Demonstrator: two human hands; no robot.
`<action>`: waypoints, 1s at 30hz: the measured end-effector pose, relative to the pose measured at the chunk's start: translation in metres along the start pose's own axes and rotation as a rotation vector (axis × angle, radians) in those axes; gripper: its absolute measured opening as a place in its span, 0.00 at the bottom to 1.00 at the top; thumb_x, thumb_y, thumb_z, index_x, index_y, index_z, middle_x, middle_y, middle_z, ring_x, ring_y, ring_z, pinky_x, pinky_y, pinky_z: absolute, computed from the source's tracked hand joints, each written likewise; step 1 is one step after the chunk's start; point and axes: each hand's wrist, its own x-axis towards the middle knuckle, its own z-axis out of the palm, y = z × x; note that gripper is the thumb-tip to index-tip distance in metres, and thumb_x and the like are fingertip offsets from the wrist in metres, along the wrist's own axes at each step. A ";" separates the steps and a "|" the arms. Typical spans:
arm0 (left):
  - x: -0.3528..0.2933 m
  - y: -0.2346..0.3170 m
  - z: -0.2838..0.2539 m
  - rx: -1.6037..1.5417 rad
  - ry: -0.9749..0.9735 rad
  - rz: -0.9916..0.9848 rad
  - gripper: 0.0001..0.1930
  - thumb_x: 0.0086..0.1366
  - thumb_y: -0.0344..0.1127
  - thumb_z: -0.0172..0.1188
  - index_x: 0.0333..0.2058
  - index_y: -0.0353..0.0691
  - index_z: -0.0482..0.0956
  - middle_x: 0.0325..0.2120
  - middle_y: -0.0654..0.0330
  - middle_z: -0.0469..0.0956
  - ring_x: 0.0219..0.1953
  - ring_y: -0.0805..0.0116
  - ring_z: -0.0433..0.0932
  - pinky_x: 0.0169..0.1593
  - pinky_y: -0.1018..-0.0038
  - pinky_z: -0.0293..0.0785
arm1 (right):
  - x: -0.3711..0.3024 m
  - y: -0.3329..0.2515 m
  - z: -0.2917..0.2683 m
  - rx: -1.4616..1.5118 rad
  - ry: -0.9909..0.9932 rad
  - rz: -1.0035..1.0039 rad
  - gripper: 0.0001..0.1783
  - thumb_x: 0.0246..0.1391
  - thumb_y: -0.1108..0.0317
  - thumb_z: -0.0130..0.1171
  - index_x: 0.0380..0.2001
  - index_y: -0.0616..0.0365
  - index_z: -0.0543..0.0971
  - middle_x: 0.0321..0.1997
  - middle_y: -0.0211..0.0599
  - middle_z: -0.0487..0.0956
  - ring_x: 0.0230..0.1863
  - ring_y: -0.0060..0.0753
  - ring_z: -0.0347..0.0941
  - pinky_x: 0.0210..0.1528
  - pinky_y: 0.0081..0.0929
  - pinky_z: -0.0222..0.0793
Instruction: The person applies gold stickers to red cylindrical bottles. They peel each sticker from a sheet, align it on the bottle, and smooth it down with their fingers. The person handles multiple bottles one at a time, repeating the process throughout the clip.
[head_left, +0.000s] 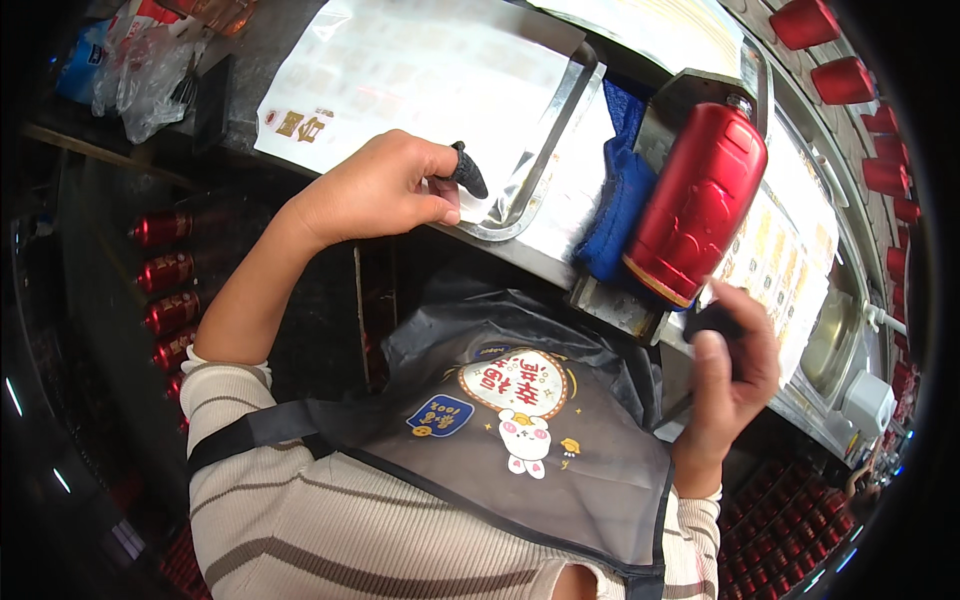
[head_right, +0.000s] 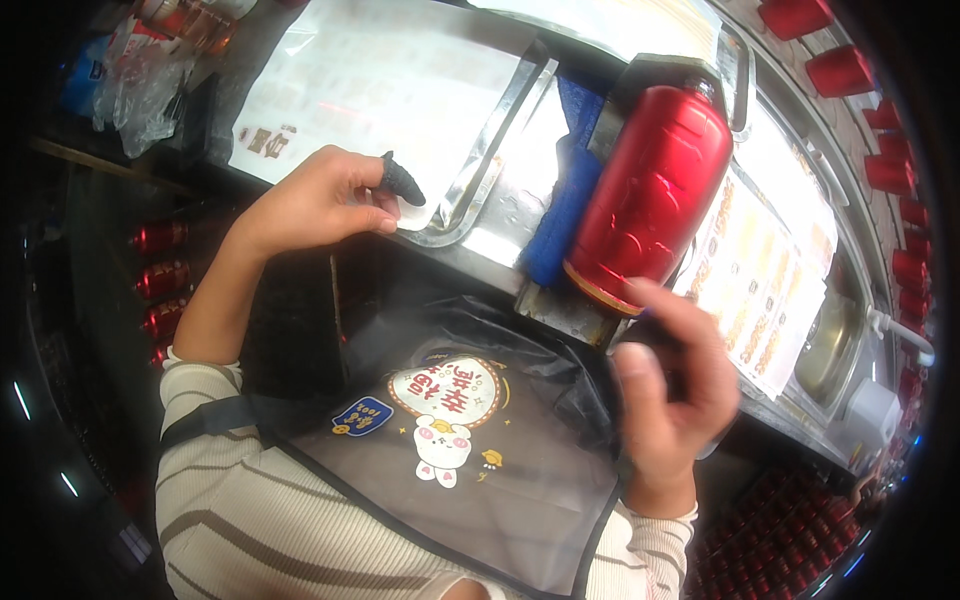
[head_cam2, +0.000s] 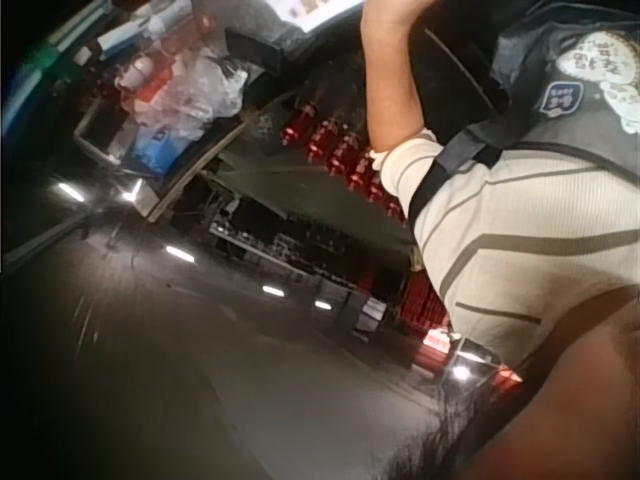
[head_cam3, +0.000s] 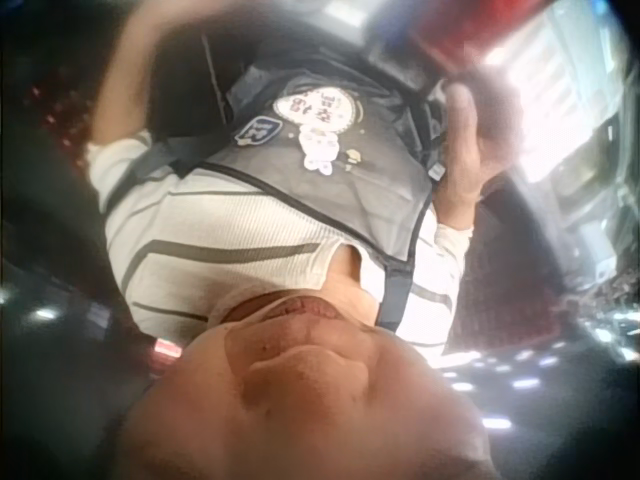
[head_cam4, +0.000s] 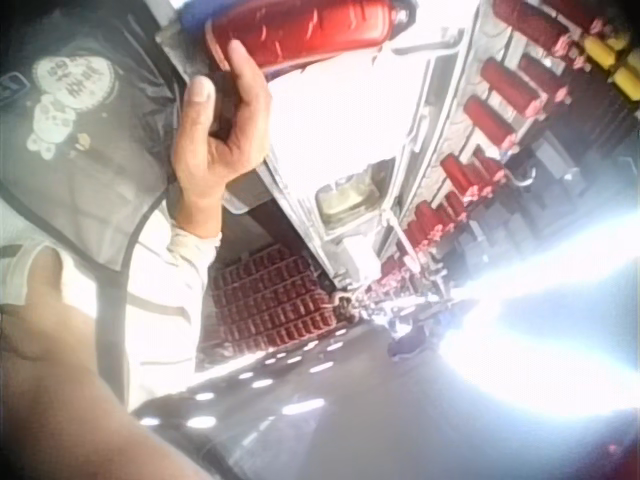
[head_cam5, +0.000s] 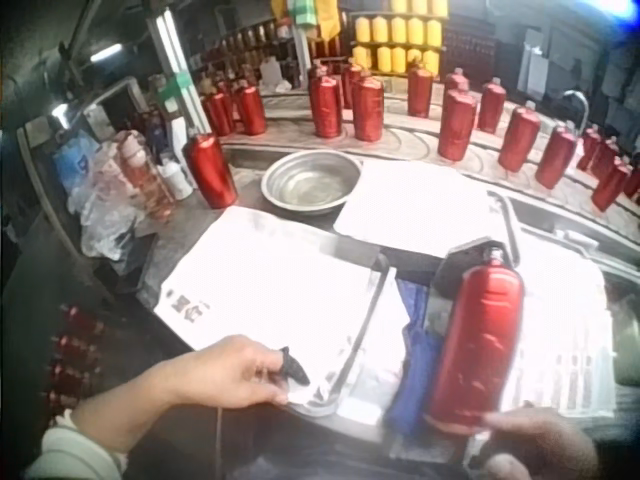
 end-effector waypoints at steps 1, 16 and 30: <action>-0.001 -0.003 0.003 -0.027 0.032 0.021 0.09 0.56 0.30 0.69 0.31 0.29 0.80 0.26 0.50 0.83 0.29 0.64 0.83 0.35 0.71 0.76 | 0.005 0.001 0.007 -0.046 -0.141 -0.043 0.19 0.53 0.73 0.62 0.50 0.66 0.80 0.30 0.28 0.76 0.25 0.15 0.66 0.26 0.16 0.60; -0.011 0.000 0.023 -0.084 0.161 -0.040 0.17 0.61 0.27 0.63 0.51 0.36 0.82 0.26 0.68 0.80 0.29 0.81 0.73 0.36 0.82 0.70 | 0.030 0.027 0.114 -0.194 -0.660 0.017 0.29 0.57 0.68 0.54 0.61 0.68 0.69 0.45 0.61 0.79 0.46 0.65 0.76 0.49 0.50 0.72; -0.004 0.007 0.019 -0.072 0.536 0.049 0.09 0.62 0.24 0.60 0.41 0.31 0.79 0.24 0.63 0.78 0.24 0.78 0.75 0.31 0.78 0.73 | 0.025 0.026 0.121 -0.354 -0.587 -0.078 0.26 0.55 0.68 0.58 0.59 0.60 0.73 0.36 0.52 0.78 0.35 0.59 0.77 0.38 0.47 0.74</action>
